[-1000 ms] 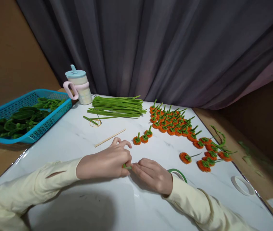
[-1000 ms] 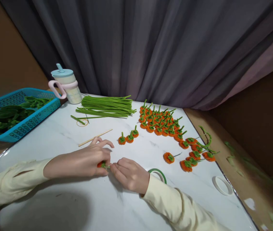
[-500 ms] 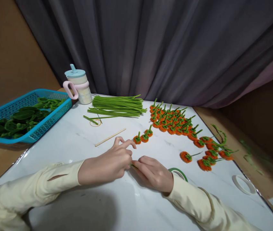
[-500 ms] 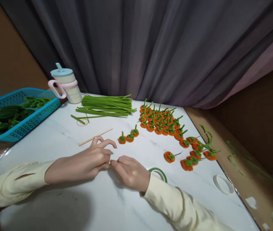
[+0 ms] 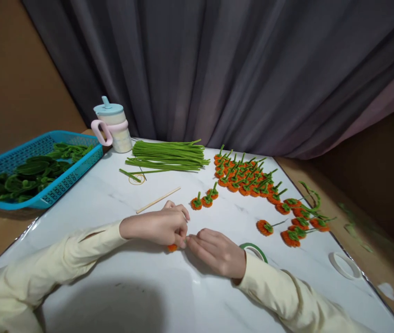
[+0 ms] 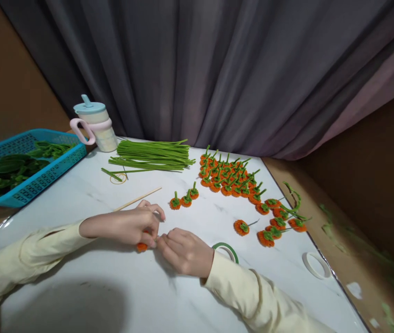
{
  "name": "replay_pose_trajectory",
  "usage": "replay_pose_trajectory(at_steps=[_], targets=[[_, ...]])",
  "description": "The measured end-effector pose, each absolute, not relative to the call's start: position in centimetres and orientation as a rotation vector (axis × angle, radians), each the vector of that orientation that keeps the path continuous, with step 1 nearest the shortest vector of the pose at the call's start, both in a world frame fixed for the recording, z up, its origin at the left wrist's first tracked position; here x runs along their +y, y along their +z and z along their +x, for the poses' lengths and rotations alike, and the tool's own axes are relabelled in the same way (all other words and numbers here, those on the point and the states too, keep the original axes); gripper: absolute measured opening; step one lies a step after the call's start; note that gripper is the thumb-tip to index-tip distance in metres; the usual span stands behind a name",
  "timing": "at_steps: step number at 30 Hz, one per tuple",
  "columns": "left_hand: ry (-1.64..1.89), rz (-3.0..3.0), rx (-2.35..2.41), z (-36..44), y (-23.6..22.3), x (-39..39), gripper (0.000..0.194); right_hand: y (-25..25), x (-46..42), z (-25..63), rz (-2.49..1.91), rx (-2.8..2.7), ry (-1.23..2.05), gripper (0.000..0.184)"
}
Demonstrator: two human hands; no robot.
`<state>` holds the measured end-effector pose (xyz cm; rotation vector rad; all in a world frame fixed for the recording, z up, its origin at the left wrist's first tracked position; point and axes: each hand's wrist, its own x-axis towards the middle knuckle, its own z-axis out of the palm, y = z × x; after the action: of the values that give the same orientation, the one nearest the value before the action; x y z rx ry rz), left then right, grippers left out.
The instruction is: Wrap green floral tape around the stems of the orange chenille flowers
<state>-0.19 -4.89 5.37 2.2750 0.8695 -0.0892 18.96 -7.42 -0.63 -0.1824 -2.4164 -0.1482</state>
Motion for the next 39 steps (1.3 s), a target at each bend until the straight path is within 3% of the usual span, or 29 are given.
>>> replay_pose_trajectory(at_steps=[7,10,14,20,25,30,34,39], targets=[[0.259,2.755,1.014,-0.1,4.3,-7.0,0.013,-0.3,-6.6,19.0,-0.871,-2.121,0.971,0.019],[0.315,2.853,1.000,0.1,3.8,-6.7,0.016,-0.2,-6.2,19.1,-0.931,-2.061,1.154,0.020],[0.384,2.907,1.010,0.3,3.7,-6.2,0.015,-0.4,-4.8,19.4,-0.810,-2.163,1.026,0.024],[0.431,2.941,1.170,-0.2,3.5,-5.0,0.018,-0.2,-1.2,18.6,-0.508,-2.410,0.468,0.034],[0.474,2.835,1.118,-1.0,3.0,-5.5,0.015,0.2,-3.4,18.2,-0.573,-2.504,0.247,0.028],[0.426,2.740,1.021,-0.8,2.6,-7.2,0.016,-0.5,-7.5,18.4,-0.925,-2.204,0.569,0.020],[0.430,2.623,1.039,-0.3,2.8,-7.2,0.019,-0.5,-7.7,18.8,-0.940,-2.105,0.800,0.020],[0.215,2.271,1.135,-0.4,4.1,-6.3,0.013,-1.0,-7.2,19.2,-0.631,-2.304,0.492,0.023]])
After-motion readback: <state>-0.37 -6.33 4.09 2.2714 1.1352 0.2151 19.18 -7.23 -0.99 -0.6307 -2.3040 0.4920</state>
